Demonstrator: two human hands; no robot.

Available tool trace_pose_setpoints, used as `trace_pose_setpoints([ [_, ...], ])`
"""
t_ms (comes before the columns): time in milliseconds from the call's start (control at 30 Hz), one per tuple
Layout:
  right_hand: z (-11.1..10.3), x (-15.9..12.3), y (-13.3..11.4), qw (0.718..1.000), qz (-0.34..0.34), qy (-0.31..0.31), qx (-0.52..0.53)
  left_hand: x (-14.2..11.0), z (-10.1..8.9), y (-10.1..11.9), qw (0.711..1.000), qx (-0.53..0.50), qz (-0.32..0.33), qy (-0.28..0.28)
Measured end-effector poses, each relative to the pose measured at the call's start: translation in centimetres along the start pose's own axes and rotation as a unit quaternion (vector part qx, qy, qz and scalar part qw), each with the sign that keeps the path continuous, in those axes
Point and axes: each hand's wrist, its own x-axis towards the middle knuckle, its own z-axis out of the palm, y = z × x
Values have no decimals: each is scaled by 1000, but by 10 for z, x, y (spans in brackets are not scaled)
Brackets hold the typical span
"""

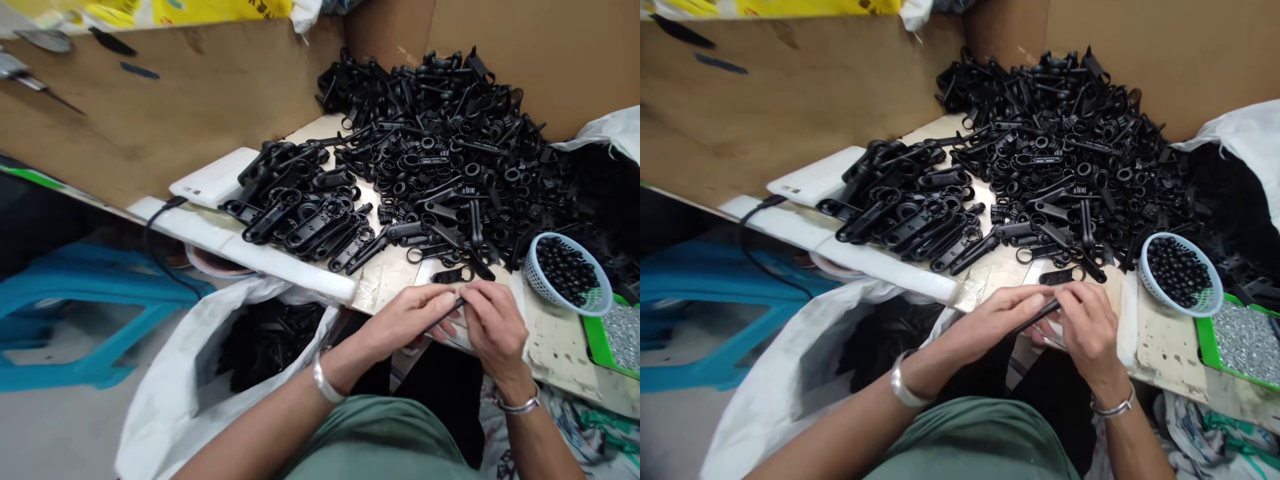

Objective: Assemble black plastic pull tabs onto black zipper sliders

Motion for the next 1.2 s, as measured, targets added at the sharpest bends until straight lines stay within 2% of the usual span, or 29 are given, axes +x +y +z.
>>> trace_pose_setpoints([
  [67,-3,5,3,999,20,-31,38,6,9,-12,976,-180,-97,-81],
  [100,-6,9,9,996,40,-57,59,9,11,-16,962,-227,-124,-87],
  [233,-15,35,53,960,145,-212,115,13,9,-22,961,-254,-100,36],
  [267,-15,43,65,960,169,-207,86,13,8,-23,963,-250,-92,53],
  [333,-9,56,89,971,199,-130,-39,13,6,-24,962,-252,-81,71],
  [400,1,66,108,960,207,-89,-164,12,3,-26,957,-268,-74,79],
  [533,21,74,127,926,237,-113,-272,10,-2,-28,950,-296,-70,76],
  [633,26,74,127,919,238,-101,-297,9,-4,-28,946,-306,-81,67],
  [767,19,73,116,913,227,-131,-313,6,-4,-28,943,-314,-89,58],
  [833,12,71,107,917,220,-130,-307,5,-3,-28,943,-316,-88,58],
  [900,4,64,96,929,197,-104,-294,4,-3,-29,943,-317,-86,60],
  [1000,-6,41,79,947,145,-68,-277,3,-2,-30,943,-316,-87,61],
  [1200,-13,-17,58,950,95,-117,-275,6,6,-31,941,-317,-104,57],
])
